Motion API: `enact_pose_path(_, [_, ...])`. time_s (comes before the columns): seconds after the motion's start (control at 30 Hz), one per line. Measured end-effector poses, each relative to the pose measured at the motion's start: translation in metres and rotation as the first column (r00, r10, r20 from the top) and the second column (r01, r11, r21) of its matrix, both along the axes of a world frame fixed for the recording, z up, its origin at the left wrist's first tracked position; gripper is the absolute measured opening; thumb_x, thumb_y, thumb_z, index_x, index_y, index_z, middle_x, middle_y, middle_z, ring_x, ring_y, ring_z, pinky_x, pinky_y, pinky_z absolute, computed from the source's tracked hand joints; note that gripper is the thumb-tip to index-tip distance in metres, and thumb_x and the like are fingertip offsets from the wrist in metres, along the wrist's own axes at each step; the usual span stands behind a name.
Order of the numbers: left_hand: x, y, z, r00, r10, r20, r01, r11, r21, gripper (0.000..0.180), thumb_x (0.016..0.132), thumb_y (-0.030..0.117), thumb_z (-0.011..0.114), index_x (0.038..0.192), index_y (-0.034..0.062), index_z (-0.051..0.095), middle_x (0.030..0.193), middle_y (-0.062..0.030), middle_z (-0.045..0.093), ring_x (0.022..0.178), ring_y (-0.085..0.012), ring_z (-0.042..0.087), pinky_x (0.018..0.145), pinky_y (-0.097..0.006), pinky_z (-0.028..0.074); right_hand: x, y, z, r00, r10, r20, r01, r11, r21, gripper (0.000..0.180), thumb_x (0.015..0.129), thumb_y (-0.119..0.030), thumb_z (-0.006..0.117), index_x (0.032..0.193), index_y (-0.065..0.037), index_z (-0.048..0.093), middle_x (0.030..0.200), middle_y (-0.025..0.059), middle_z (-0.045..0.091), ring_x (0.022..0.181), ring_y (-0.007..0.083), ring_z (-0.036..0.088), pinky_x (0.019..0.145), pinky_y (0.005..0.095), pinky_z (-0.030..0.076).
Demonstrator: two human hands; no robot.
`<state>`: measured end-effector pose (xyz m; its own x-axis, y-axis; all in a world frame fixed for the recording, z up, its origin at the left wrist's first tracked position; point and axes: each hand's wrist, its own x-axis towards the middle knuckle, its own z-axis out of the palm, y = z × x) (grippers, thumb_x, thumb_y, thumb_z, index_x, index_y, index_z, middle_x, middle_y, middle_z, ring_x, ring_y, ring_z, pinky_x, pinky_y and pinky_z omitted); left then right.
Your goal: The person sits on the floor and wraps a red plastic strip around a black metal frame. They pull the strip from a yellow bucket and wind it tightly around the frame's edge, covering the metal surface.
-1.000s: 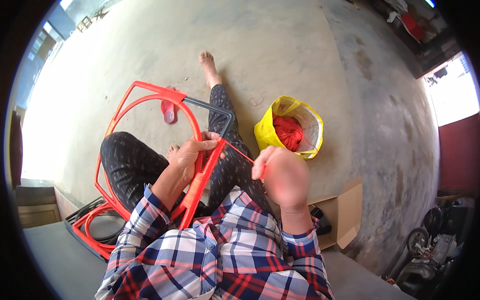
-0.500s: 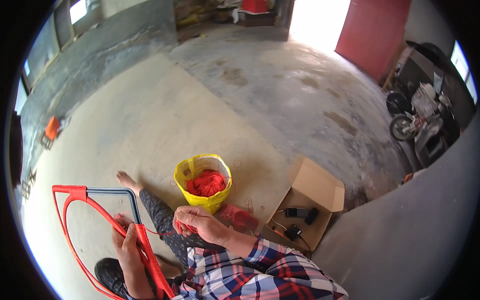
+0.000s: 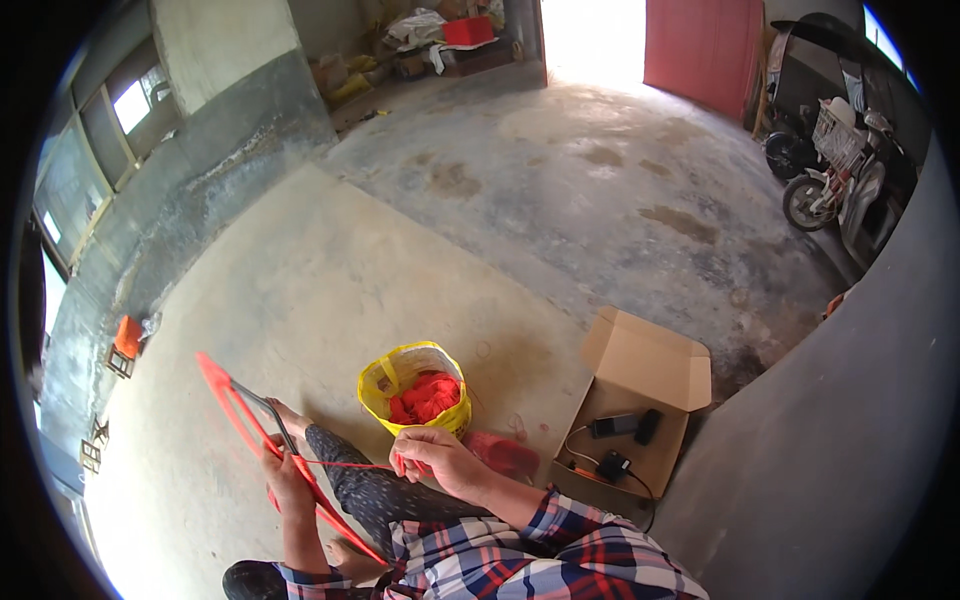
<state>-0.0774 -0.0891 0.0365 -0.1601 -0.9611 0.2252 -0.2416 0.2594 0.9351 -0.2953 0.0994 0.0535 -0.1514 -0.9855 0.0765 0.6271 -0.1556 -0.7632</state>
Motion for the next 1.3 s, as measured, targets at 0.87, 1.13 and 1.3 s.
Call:
enact_pose_path(0.87, [-0.033, 0.012, -0.057, 0.950, 0.103, 0.295, -0.021, 0.963, -0.270, 0.033, 0.084, 0.011, 0.067, 0.115, 0.0027, 0.057, 0.115, -0.0189, 0.057, 0.103, -0.0334, 0.054, 0.089, -0.044, 0.044, 0.026, -0.050, 0.024, 0.922, -0.157, -0.353, 0.145, 0.988, -0.061, 0.013, 0.096, -0.014, 0.061, 0.091, -0.002, 0.062, 0.114, 0.0065, 0.051, 0.093, 0.0123, 0.054, 0.086, 0.0305, 0.048])
enact_pose_path(1.13, [-0.019, 0.024, -0.013, 0.954, -0.133, 0.269, 0.215, 0.927, -0.306, 0.024, 0.077, 0.007, 0.072, 0.097, 0.0049, 0.060, 0.100, -0.0114, 0.058, 0.093, -0.0281, 0.054, 0.078, -0.038, 0.045, 0.038, -0.071, 0.023, 0.977, -0.040, -0.207, 0.032, 0.999, -0.043, 0.007, 0.092, -0.007, 0.066, 0.093, 0.000, 0.069, 0.101, 0.0040, 0.050, 0.098, 0.0125, 0.048, 0.082, 0.0276, 0.045])
enact_pose_path(1.3, [-0.019, -0.010, -0.026, 0.914, -0.100, -0.393, 0.182, 0.967, 0.176, 0.012, 0.094, 0.002, 0.061, 0.086, 0.0069, 0.053, 0.077, 0.0017, 0.052, 0.062, -0.0050, 0.047, 0.052, -0.021, 0.038, 0.018, -0.099, 0.005, 0.720, -0.145, -0.679, 0.123, 0.989, -0.081, 0.009, 0.089, -0.003, 0.068, 0.097, -0.001, 0.068, 0.090, 0.0006, 0.058, 0.084, 0.0093, 0.057, 0.075, 0.0244, 0.049])
